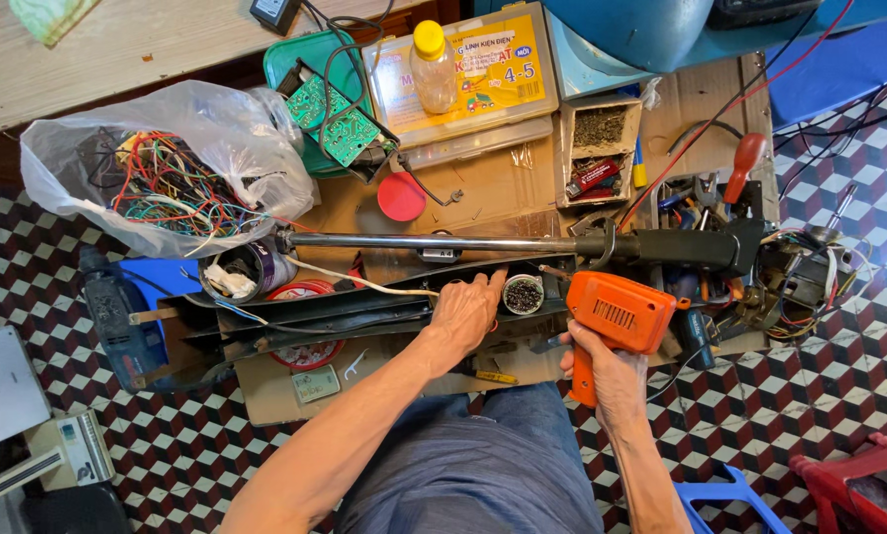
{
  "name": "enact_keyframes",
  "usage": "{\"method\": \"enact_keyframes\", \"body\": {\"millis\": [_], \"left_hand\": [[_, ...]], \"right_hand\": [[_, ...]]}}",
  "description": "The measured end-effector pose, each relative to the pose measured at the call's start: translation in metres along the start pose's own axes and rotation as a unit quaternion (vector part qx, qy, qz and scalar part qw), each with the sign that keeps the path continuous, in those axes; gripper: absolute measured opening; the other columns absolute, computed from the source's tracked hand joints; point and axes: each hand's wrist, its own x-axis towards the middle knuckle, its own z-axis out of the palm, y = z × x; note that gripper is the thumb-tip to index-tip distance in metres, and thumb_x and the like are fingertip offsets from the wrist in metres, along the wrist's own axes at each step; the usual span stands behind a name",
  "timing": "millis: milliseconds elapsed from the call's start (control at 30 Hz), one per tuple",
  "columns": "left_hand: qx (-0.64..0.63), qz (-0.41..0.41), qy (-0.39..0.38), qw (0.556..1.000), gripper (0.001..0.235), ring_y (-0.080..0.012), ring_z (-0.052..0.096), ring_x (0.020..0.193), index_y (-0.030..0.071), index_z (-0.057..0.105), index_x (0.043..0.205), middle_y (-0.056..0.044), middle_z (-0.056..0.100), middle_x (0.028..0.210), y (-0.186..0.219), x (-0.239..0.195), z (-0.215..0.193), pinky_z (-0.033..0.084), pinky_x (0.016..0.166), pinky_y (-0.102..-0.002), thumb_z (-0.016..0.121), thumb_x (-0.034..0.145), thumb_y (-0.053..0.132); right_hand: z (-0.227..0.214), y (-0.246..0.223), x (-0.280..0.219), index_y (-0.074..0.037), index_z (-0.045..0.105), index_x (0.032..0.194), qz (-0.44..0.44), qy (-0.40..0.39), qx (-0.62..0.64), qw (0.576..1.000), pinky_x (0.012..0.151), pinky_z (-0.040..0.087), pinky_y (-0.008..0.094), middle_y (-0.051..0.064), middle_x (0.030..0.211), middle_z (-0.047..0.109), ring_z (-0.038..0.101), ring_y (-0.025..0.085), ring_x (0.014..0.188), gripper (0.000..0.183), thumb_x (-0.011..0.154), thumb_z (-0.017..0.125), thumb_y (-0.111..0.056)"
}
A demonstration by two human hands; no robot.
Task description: The person uses a heat gun to apply heat to a small electronic component inside a long metal housing. They repeatedly move the component and the heat gun along the housing, then place the component back into the housing.
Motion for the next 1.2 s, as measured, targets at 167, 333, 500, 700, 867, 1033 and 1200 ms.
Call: {"method": "enact_keyframes", "body": {"millis": [167, 333, 500, 700, 867, 1033, 1200], "left_hand": [[-0.034, -0.009, 0.016, 0.999, 0.059, -0.0404, 0.071, 0.075, -0.001, 0.049, 0.136, -0.024, 0.068, 0.094, -0.002, 0.001, 0.0, 0.056, 0.064, -0.048, 0.071, 0.082, 0.006], [-0.081, -0.004, 0.052, 0.995, 0.043, -0.0429, 0.069, 0.073, -0.001, 0.052, 0.126, -0.025, 0.068, 0.091, -0.003, -0.002, -0.006, 0.054, 0.062, -0.051, 0.068, 0.087, 0.005], [-0.101, -0.003, 0.039, 0.994, 0.052, -0.0448, 0.067, 0.072, -0.002, 0.051, 0.123, -0.027, 0.066, 0.089, -0.003, -0.01, -0.009, 0.054, 0.059, -0.052, 0.072, 0.078, 0.013], [-0.196, -0.07, 0.132, 0.969, 0.03, -0.0439, 0.068, 0.078, 0.003, 0.063, 0.125, -0.023, 0.069, 0.099, -0.003, -0.017, -0.003, 0.053, 0.066, -0.053, 0.06, 0.096, 0.008], [-0.323, -0.137, 0.18, 0.919, 0.031, -0.0396, 0.071, 0.088, 0.003, 0.065, 0.123, -0.021, 0.073, 0.097, 0.005, -0.018, 0.003, 0.056, 0.075, -0.049, 0.063, 0.094, 0.012], [-0.235, -0.098, 0.217, 0.943, 0.023, -0.0401, 0.07, 0.084, 0.009, 0.069, 0.118, -0.018, 0.073, 0.098, 0.006, -0.011, 0.006, 0.057, 0.071, -0.048, 0.066, 0.096, 0.015], [-0.111, -0.009, 0.139, 0.984, 0.034, -0.0395, 0.069, 0.073, 0.01, 0.067, 0.125, -0.017, 0.07, 0.085, -0.003, 0.002, 0.007, 0.054, 0.064, -0.05, 0.066, 0.091, 0.009]], "right_hand": [[0.0, 0.002, 0.004, 0.001, 0.067, 0.11, 0.005, -0.001, -0.004, 1.0, 0.049, 0.053, 0.027, 0.011, 0.083, 0.072, 0.065, 0.014, 0.057, 0.027, 0.089, 0.072, -0.015], [-0.001, 0.002, 0.003, 0.0, 0.068, 0.11, 0.006, -0.001, -0.004, 1.0, 0.049, 0.054, 0.027, 0.011, 0.084, 0.072, 0.065, 0.014, 0.057, 0.027, 0.088, 0.072, -0.016], [-0.001, 0.001, 0.003, 0.0, 0.068, 0.11, 0.005, -0.002, -0.006, 1.0, 0.049, 0.054, 0.027, 0.011, 0.085, 0.072, 0.065, 0.014, 0.058, 0.027, 0.089, 0.072, -0.016], [-0.002, 0.001, 0.001, 0.001, 0.068, 0.11, 0.006, -0.005, -0.007, 1.0, 0.05, 0.055, 0.027, 0.012, 0.085, 0.072, 0.065, 0.013, 0.058, 0.027, 0.089, 0.071, -0.016], [-0.002, 0.003, 0.002, 0.001, 0.069, 0.11, 0.012, 0.003, -0.03, 0.999, 0.05, 0.054, 0.027, 0.012, 0.084, 0.072, 0.065, 0.013, 0.058, 0.026, 0.089, 0.072, -0.016], [0.001, 0.004, 0.003, 0.001, 0.068, 0.109, 0.016, 0.002, -0.029, 0.999, 0.049, 0.053, 0.027, 0.011, 0.084, 0.072, 0.065, 0.014, 0.057, 0.026, 0.089, 0.072, -0.015], [-0.004, 0.002, -0.005, 0.001, 0.068, 0.109, 0.007, 0.006, -0.024, 1.0, 0.049, 0.053, 0.027, 0.011, 0.084, 0.072, 0.064, 0.014, 0.056, 0.026, 0.088, 0.071, -0.014]]}}
